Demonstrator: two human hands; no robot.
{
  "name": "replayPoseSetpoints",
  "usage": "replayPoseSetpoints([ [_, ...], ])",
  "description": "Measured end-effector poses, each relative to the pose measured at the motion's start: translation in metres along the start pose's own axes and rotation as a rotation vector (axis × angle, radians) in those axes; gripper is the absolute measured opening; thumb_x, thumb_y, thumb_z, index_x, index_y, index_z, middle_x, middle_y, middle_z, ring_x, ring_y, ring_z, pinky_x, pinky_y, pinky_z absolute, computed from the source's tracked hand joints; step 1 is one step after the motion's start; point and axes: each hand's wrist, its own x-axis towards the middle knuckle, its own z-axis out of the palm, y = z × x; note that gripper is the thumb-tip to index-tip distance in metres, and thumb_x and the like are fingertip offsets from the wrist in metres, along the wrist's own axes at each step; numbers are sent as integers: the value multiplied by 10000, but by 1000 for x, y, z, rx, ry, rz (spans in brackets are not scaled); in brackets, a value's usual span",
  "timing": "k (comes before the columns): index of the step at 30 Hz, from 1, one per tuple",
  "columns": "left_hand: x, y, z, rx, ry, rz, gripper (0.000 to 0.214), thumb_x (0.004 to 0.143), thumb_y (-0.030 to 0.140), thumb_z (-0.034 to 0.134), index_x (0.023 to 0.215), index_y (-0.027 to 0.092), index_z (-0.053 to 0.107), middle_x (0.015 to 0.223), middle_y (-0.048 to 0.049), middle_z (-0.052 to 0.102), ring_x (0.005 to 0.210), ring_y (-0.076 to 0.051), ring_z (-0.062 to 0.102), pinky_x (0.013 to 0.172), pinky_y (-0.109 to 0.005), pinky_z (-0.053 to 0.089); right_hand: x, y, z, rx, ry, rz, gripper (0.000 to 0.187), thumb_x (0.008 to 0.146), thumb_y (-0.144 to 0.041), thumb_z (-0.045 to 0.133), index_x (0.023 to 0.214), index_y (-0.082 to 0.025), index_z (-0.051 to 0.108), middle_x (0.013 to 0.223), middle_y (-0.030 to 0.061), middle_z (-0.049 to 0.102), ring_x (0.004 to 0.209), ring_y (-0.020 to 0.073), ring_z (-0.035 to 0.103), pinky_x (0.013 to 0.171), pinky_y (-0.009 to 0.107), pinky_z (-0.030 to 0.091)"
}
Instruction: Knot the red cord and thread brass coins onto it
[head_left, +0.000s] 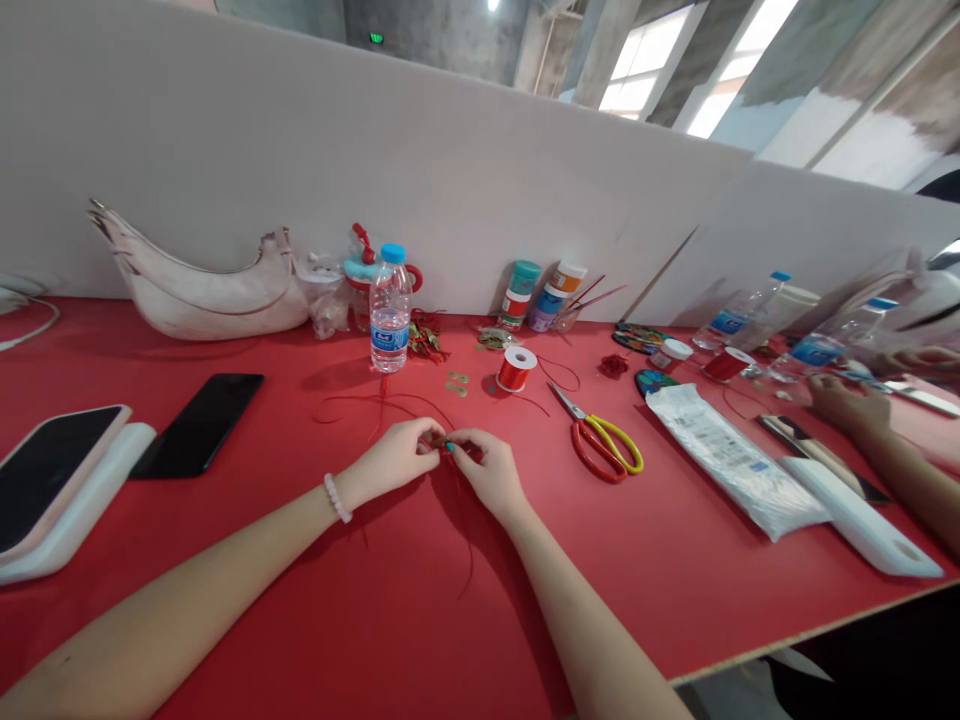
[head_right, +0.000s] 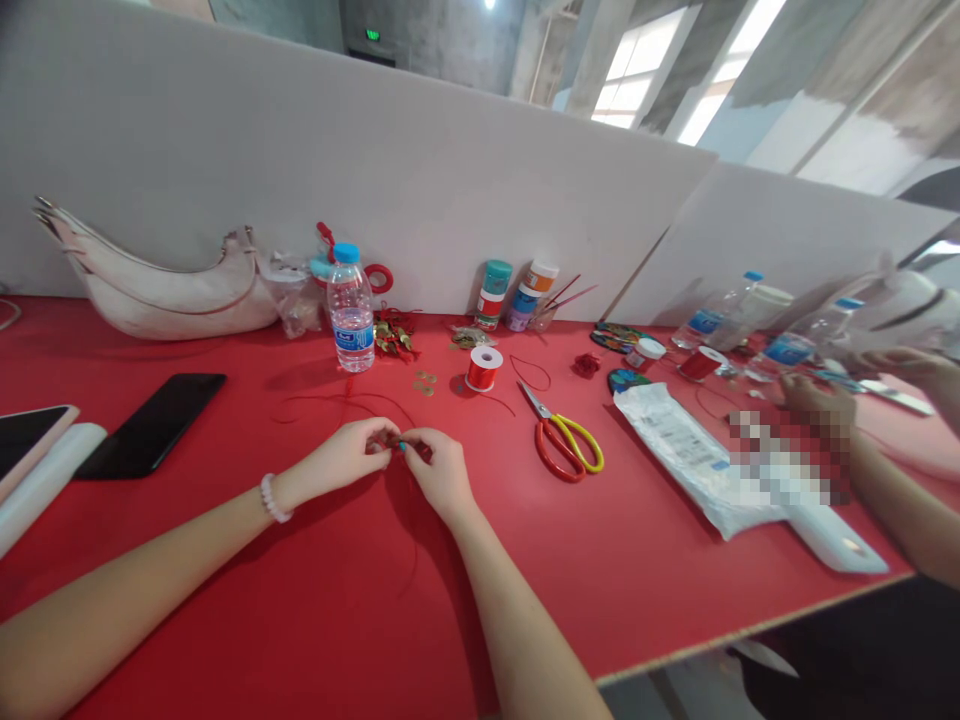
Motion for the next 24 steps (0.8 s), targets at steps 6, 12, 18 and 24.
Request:
replayPoseSetpoints([
  [6, -6, -3, -6, 153, -84, 45, 379, 729, 146, 478, 1107, 157, 506, 826, -25, 651, 753, -149, 610, 684, -251, 455, -1, -1, 0, -15, -2, 9, 178, 757, -181, 511, 823, -204, 675, 826, 26, 698, 727, 145, 610, 688, 262, 459],
  [12, -34, 44, -24, 530, -274, 49, 708, 765, 122, 440, 1410, 164, 151, 795, -28, 653, 630, -141, 598, 538, -211, 382, 1, 0, -2, -2, 37, 28, 176, 748, -187, 512, 820, -200, 673, 791, 21, 697, 680, 140, 602, 646, 255, 461],
  [18, -75, 91, -23, 649, -607, 355, 474, 805, 171, 451, 1276, 212, 417, 736, -31, 674, 595, -172, 615, 459, -243, 318, 1, -1, -2, 9, 48, 39, 170, 751, -194, 515, 795, -199, 679, 780, 27, 698, 655, 136, 589, 618, 247, 451],
  [24, -95, 94, -5, 453, -877, 530, 232, 822, 222, 476, 954, 316, 643, 668, 25, 676, 546, -165, 602, 440, -268, 342, 1, -4, -1, -19, 35, 46, 166, 746, -207, 523, 791, -199, 682, 781, 25, 697, 657, 136, 584, 619, 246, 443],
])
